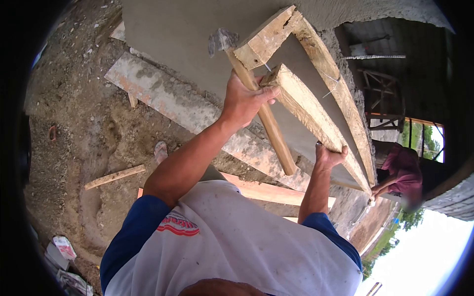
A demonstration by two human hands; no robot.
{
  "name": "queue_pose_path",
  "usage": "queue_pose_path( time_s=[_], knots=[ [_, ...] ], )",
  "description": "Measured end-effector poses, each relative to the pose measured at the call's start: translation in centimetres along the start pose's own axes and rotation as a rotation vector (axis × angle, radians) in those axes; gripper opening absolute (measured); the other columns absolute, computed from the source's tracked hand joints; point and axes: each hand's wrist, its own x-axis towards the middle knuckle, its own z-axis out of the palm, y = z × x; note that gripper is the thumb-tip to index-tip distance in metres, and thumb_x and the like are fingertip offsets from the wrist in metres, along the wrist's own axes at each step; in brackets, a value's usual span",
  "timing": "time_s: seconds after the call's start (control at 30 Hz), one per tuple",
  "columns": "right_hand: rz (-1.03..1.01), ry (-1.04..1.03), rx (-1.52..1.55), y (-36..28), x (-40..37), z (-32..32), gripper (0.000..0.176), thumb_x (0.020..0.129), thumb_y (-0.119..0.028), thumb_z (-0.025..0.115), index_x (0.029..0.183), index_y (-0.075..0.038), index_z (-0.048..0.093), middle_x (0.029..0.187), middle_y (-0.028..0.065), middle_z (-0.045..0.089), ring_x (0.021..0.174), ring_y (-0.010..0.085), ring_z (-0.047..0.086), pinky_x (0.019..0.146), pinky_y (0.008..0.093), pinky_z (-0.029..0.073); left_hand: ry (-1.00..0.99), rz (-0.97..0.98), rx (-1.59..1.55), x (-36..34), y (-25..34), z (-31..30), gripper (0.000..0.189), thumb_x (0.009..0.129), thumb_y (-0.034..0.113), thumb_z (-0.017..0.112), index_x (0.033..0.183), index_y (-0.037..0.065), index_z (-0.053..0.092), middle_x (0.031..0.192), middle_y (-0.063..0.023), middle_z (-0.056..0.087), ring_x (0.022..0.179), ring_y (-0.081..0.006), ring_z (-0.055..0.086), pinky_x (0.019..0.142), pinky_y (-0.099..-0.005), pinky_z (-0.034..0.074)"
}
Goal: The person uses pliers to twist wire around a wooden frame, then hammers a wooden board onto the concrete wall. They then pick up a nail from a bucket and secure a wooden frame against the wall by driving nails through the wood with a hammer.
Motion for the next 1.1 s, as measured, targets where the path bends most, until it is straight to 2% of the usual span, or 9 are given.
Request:
queue_pose_path(
  time_s=[0.53,0.6,0.67,0.77,0.87,0.97,1.0,1.03,1.1],
  knots=[
    [0.025,-0.003,0.032,0.7,-1.8,1.6,0.059,0.074,-0.028,0.052,0.128,-0.005,0.057,0.133,0.0157,0.057,0.122,0.0343,0.054,0.106,0.0543,0.041,0.071,-0.041,0.06,-0.9,2.6,-0.5,0.049,0.082,-0.004,0.069,0.116,-0.004,0.033,0.089,-0.0128,0.061,0.069,-0.0143,0.062,0.054,-0.0248,0.051],
    [0.033,-0.006,0.031,0.6,-1.9,1.9,0.06,0.075,-0.029,0.051,0.129,-0.005,0.056,0.134,0.0155,0.056,0.124,0.0344,0.053,0.107,0.0543,0.04,0.14,-0.148,0.13,-2.9,5.3,-2.7,0.049,0.084,-0.001,0.068,0.12,-0.007,0.036,0.088,-0.0115,0.061,0.069,-0.0144,0.063,0.054,-0.025,0.052],
    [0.038,0.003,0.028,1.0,-2.7,2.4,0.06,0.076,-0.03,0.05,0.13,-0.005,0.055,0.135,0.0155,0.055,0.125,0.0347,0.052,0.108,0.0545,0.038,0.084,-0.101,0.574,-4.8,10.8,-5.7,0.048,0.089,0.004,0.064,0.127,-0.01,0.039,0.087,-0.0101,0.06,0.071,-0.0161,0.064,0.053,-0.0273,0.052],
    [0.077,-0.019,0.037,0.7,-1.9,1.4,0.058,0.077,-0.031,0.051,0.13,-0.006,0.056,0.133,0.0147,0.057,0.123,0.0345,0.053,0.106,0.0553,0.039,0.16,0.101,0.667,-5.4,18.6,-10.9,0.046,0.097,0.026,0.06,0.13,-0.002,0.045,0.082,-0.0073,0.061,0.068,-0.0129,0.062,0.054,-0.0241,0.052],
    [0.096,-0.004,0.057,0.7,-2.8,2.4,0.055,0.078,-0.03,0.052,0.128,-0.008,0.058,0.13,0.0136,0.06,0.121,0.034,0.056,0.105,0.0552,0.041,0.31,0.346,0.533,-3.1,24.6,-12.9,0.037,0.103,0.04,0.044,0.11,0.004,0.047,0.075,-0.0024,0.052,0.058,-0.0099,0.051,0.05,-0.0277,0.048],
    [0.083,-0.003,0.085,1.1,-3.5,2.8,0.056,0.078,-0.03,0.051,0.129,-0.008,0.058,0.132,0.0134,0.059,0.123,0.0345,0.055,0.107,0.0553,0.04,0.188,0.271,-0.006,-0.7,23.7,-11.4,0.031,0.104,0.039,0.041,0.096,0.008,0.043,0.074,-0.0017,0.049,0.055,-0.0099,0.048,0.048,-0.0289,0.046],
    [0.077,0.003,0.091,1.3,-3.5,2.7,0.057,0.078,-0.03,0.051,0.13,-0.009,0.057,0.133,0.0133,0.058,0.124,0.0346,0.054,0.107,0.0555,0.039,0.38,0.122,0.14,-0.9,20.7,-8.5,0.032,0.103,0.039,0.044,0.091,0.01,0.04,0.071,-0.0019,0.049,0.052,-0.0102,0.047,0.047,-0.0294,0.046],
    [0.069,0.001,0.097,1.2,-3.4,2.9,0.057,0.078,-0.031,0.051,0.131,-0.009,0.056,0.134,0.0131,0.058,0.124,0.0346,0.053,0.108,0.0557,0.039,0.294,-0.223,0.329,-2.2,17.5,-6.4,0.033,0.102,0.04,0.048,0.093,0.009,0.042,0.068,-0.0017,0.048,0.047,-0.0109,0.046,0.044,-0.0302,0.044],
    [0.075,-0.061,0.094,1.4,-4.1,3.6,0.06,0.078,-0.032,0.05,0.133,-0.009,0.052,0.136,0.0141,0.054,0.128,0.0353,0.049,0.109,0.0561,0.035,0.151,-0.25,0.497,-2.8,18.4,-6.0,0.031,0.101,0.038,0.049,0.098,0.008,0.043,0.067,-0.0022,0.049,0.046,-0.0104,0.047,0.041,-0.0285,0.043]
  ],
)
